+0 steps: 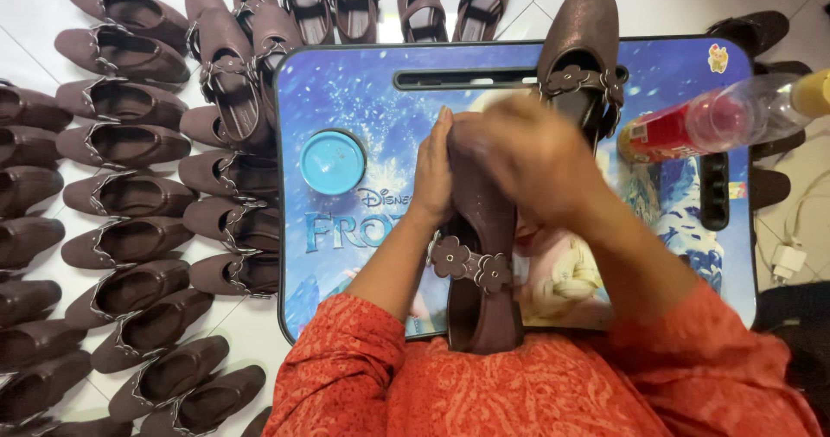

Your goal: The person wipes the exterior and interior of brown children's shoes using a white cloth. They repeatedly pick up shoes from the floor, wipe them, and place them back down, occasionally applying liquid from a bottle to the cloth.

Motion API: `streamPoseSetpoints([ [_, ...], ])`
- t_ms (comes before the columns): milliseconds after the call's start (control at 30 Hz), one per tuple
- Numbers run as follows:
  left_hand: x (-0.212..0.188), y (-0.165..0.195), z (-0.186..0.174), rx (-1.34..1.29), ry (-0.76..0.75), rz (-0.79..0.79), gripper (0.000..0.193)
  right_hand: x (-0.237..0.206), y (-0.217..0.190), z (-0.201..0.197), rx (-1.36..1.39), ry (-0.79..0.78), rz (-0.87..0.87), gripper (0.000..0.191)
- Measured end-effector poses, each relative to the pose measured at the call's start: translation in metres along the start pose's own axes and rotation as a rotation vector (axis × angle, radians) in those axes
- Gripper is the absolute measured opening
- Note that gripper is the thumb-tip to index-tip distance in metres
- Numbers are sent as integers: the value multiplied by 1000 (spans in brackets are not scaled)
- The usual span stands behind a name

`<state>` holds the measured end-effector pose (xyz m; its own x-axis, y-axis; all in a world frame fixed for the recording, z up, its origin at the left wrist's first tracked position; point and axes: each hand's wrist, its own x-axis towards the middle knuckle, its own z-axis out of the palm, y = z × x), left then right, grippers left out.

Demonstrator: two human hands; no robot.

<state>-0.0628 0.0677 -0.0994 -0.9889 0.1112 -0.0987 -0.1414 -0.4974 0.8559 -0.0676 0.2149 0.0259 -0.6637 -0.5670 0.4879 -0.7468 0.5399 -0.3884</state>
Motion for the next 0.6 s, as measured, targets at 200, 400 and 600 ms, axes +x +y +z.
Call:
streamPoseSetpoints([
  [200, -1, 2, 0, 51, 26, 12, 63, 13, 30, -12, 41, 98, 257, 8],
  [400, 32, -4, -23, 321, 228, 120, 64, -56, 2, -45, 250, 70, 390, 16],
  [600, 51, -17, -37, 325, 340, 111, 63, -118, -33, 2, 498, 11, 562, 22],
])
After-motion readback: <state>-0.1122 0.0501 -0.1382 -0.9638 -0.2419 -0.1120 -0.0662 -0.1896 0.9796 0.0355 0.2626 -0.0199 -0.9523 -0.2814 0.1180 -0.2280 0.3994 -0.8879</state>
